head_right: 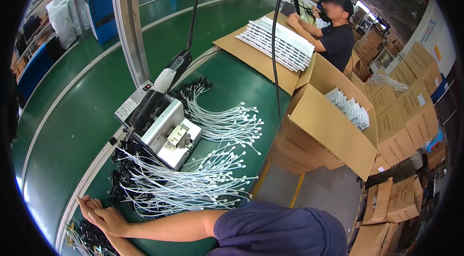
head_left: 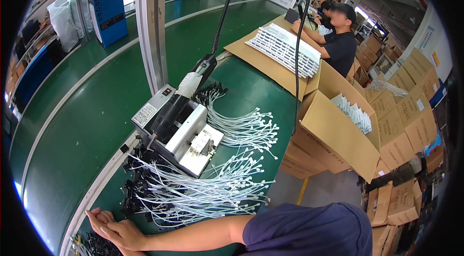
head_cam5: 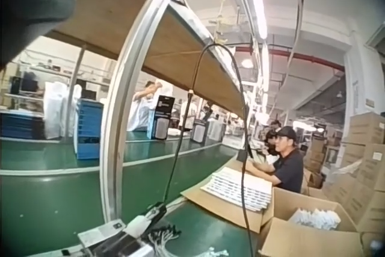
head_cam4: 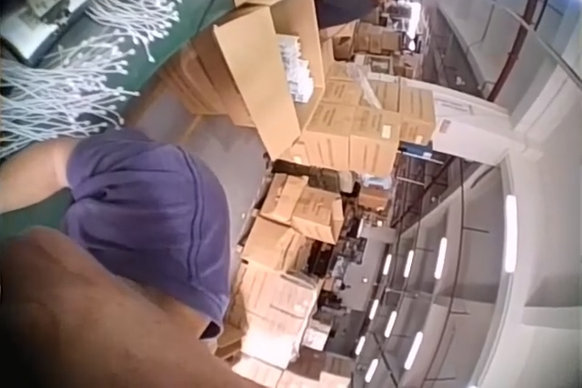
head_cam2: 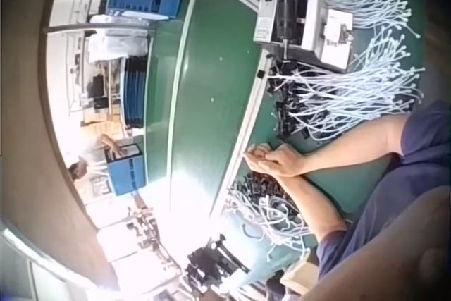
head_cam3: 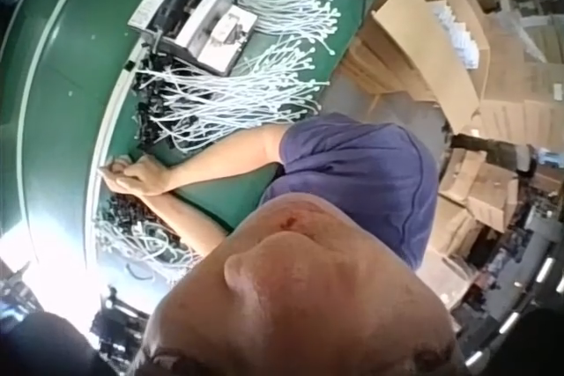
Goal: Assembling and organizing wire harnesses at a factory workstation.
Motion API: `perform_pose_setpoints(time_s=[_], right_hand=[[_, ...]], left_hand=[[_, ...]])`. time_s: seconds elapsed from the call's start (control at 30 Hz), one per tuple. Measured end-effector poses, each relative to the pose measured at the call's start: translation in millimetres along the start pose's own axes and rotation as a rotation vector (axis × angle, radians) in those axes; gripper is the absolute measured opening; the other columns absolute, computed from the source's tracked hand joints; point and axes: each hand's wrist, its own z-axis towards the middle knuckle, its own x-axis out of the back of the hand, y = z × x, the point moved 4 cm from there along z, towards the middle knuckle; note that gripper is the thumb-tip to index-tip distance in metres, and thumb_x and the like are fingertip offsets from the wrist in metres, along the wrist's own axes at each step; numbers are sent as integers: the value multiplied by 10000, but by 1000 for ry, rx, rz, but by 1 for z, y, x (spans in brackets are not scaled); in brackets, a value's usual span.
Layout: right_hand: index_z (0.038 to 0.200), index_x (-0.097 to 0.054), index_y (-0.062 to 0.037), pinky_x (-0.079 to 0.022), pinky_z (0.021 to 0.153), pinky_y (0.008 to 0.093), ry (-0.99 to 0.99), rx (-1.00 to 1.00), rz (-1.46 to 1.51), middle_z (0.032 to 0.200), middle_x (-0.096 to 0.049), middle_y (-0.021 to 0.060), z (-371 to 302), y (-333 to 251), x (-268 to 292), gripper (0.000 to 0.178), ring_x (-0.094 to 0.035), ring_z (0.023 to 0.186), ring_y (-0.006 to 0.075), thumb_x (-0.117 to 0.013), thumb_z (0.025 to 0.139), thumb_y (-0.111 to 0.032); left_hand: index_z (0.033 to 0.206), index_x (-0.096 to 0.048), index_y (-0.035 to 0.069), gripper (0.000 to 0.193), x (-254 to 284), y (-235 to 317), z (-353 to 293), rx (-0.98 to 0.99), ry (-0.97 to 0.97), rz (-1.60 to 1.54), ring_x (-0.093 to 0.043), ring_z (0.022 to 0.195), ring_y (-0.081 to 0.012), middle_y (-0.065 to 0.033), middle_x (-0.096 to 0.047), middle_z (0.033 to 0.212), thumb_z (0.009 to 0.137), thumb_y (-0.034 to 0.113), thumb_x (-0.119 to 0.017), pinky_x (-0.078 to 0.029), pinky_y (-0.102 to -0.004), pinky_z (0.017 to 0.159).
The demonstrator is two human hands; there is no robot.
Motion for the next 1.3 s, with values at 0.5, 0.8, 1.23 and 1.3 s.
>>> perform_pose_setpoints(time_s=[0.5, 0.8, 1.23, 1.3], right_hand=[[1233, -479, -131, -330, 346, 293, 227, 209, -39, 576, -491, 34, 6, -1, -3, 394, -452, 353, 154, -474, 860, -255], [1056, -507, -46, -252, 311, 284, 298, 269, -470, 531, -315, 30, 11, -38, 15, 327, -305, 330, 144, -364, 866, -271], [1202, -482, -97, -305, 330, 287, 161, 218, -151, 541, -431, 38, -1, -3, -1, 427, -371, 334, 149, -345, 883, -346], [1223, -472, -113, -312, 334, 289, 156, 214, -150, 549, -455, 40, -1, -1, -3, 437, -381, 336, 150, -346, 883, -356]], left_hand=[[1060, -488, -55, 287, -85, 60, -90, -548, 135, 370, -350, 555, -117, -45, -379, 727, 888, 148, -378, -297, -248, 496], [1113, -493, -85, 308, -161, 104, -67, -973, 286, 800, -504, 686, -207, -161, -538, 925, 873, 65, -372, -441, -311, 590], [1107, -498, -82, 319, -163, 109, -70, -954, 303, 893, -508, 784, -251, -177, -530, 960, 829, 2, -365, -425, -344, 690], [1106, -499, -81, 323, -163, 110, -71, -950, 308, 907, -508, 799, -257, -180, -529, 965, 822, -8, -364, -422, -349, 706]])
